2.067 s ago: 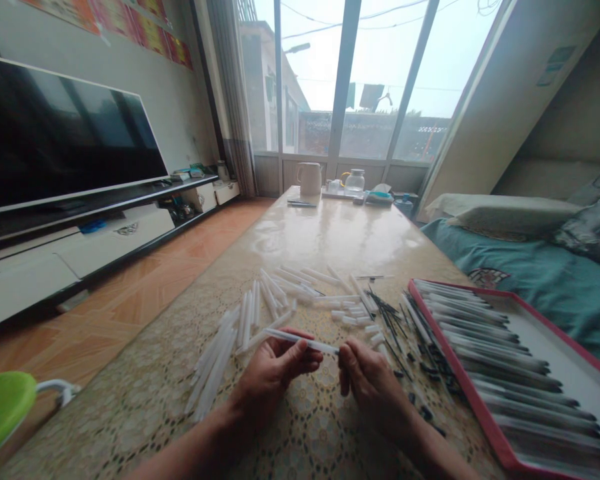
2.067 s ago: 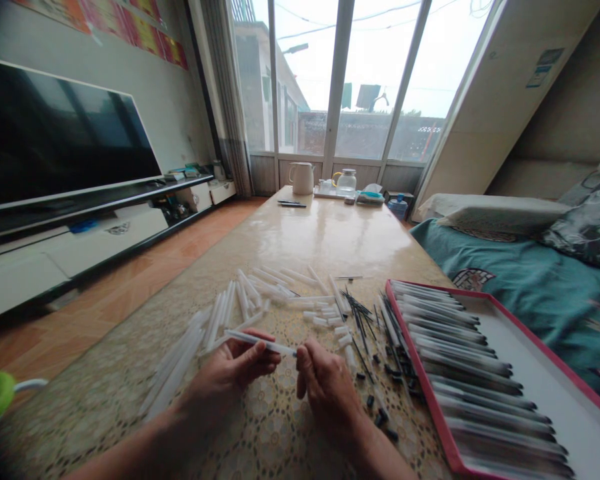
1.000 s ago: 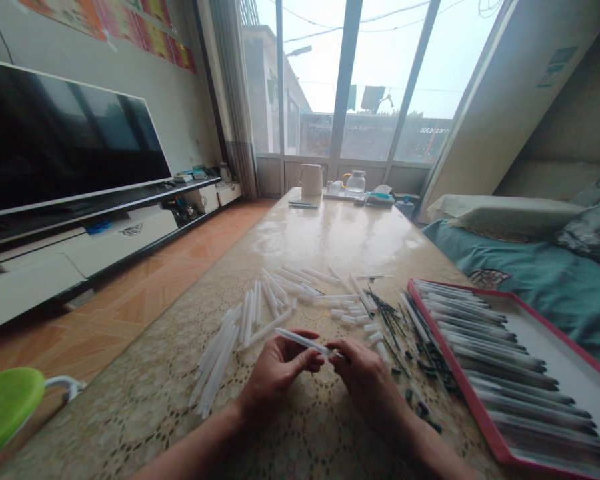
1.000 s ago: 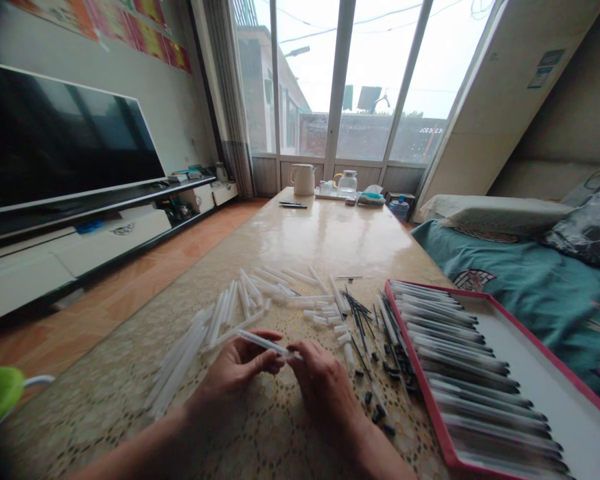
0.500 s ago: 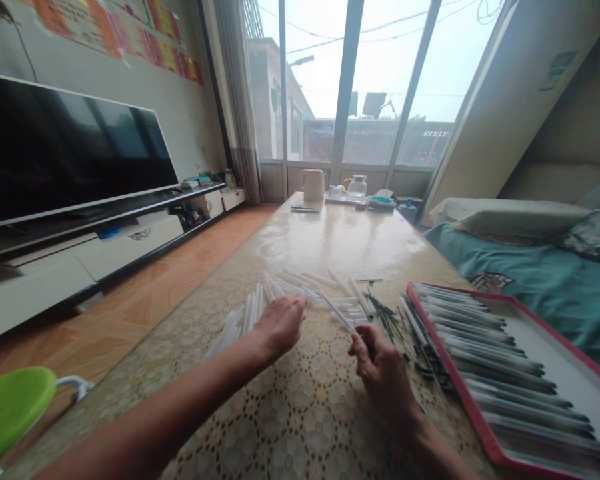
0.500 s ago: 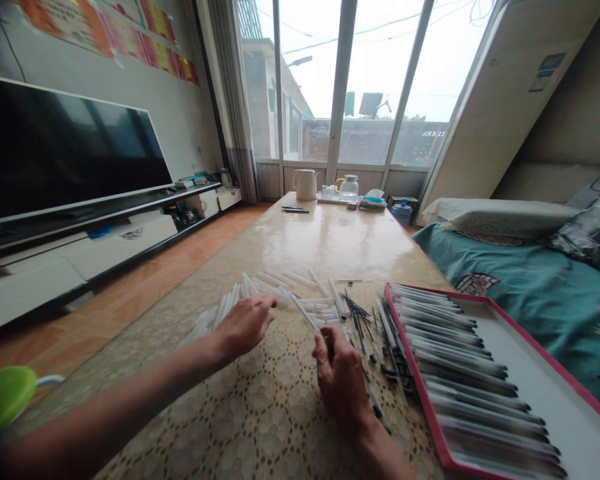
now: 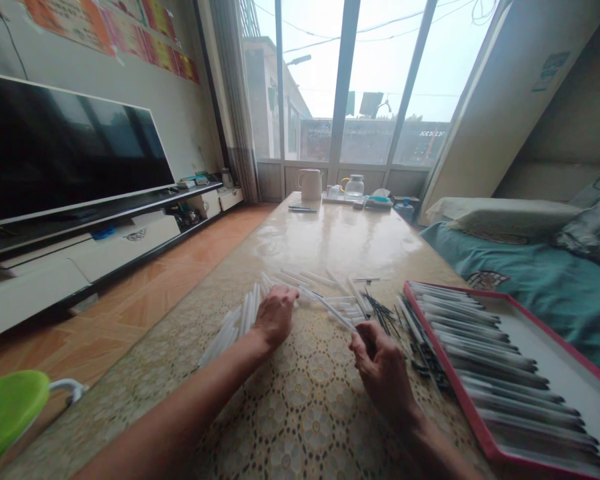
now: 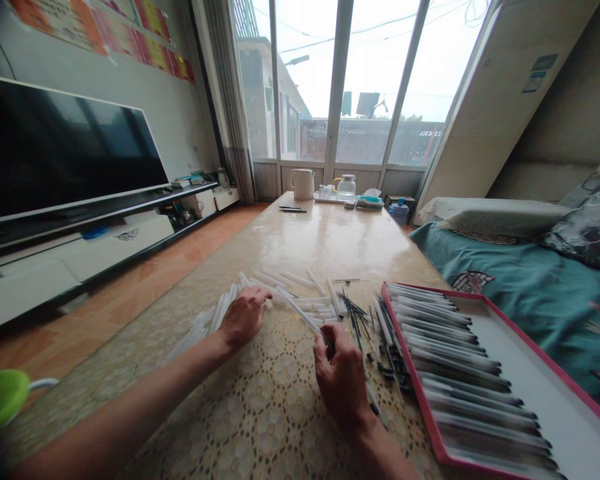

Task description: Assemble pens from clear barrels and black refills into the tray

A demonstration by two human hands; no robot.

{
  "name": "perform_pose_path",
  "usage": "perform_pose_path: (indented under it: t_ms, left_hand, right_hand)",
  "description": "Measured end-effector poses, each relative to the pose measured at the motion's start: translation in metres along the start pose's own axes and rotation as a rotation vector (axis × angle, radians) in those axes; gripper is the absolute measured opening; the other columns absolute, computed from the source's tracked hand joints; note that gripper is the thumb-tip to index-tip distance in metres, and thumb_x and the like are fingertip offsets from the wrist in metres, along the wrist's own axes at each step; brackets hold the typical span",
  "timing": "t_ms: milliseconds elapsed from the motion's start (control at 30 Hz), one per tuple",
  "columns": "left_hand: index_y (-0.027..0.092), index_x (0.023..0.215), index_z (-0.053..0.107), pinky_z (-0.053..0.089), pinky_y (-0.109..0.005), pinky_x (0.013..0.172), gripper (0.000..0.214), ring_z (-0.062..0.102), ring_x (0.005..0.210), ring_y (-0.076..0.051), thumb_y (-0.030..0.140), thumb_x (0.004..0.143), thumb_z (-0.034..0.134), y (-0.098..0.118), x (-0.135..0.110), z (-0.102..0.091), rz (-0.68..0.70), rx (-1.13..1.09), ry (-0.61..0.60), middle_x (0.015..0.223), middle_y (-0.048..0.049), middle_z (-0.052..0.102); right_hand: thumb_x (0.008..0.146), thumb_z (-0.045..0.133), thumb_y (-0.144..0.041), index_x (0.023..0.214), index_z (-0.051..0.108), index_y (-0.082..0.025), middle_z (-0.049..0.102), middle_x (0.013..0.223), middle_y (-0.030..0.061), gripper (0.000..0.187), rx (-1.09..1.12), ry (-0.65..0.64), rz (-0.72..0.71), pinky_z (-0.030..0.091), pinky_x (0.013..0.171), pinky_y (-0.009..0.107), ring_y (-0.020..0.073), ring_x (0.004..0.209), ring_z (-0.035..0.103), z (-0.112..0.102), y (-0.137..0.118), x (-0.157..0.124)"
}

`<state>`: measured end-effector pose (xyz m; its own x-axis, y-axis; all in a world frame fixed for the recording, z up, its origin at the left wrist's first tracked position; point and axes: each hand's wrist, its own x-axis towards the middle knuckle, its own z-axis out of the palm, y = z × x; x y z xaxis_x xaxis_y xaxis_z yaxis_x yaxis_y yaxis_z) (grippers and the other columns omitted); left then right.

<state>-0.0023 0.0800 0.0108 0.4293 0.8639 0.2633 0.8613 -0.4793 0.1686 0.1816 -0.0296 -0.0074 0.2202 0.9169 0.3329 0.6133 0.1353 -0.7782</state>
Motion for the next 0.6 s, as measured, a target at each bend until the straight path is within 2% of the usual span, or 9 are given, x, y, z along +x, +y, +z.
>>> perform_pose_path:
  t_ms: [400, 600]
  left_hand:
    - [0.015, 0.079, 0.062, 0.041, -0.034, 0.08, 0.026, 0.054, 0.087, -0.023, 0.005, 0.078, 0.039, 0.006, 0.014, -0.005, 0.053, -0.052, -0.095, 0.083, -0.0104, 0.062]
    - [0.016, 0.074, 0.061, 0.04, -0.037, 0.083, 0.023, 0.052, 0.095, -0.025, 0.006, 0.078, 0.04, 0.009, 0.01, -0.007, -0.004, -0.223, -0.035, 0.088, -0.012, 0.061]
  right_hand:
    - [0.085, 0.044, -0.034, 0.088, 0.055, -0.017, 0.059, 0.065, 0.0007, 0.021, -0.02, 0.021, -0.007, 0.039, 0.052, 0.022, 0.013, 0.054, 0.053, -0.002, 0.005, 0.003]
    - [0.085, 0.043, -0.035, 0.087, 0.055, -0.017, 0.059, 0.067, 0.0015, 0.021, -0.03, 0.026, -0.012, 0.04, 0.052, 0.022, 0.0134, 0.055, 0.053, -0.003, 0.003, 0.004]
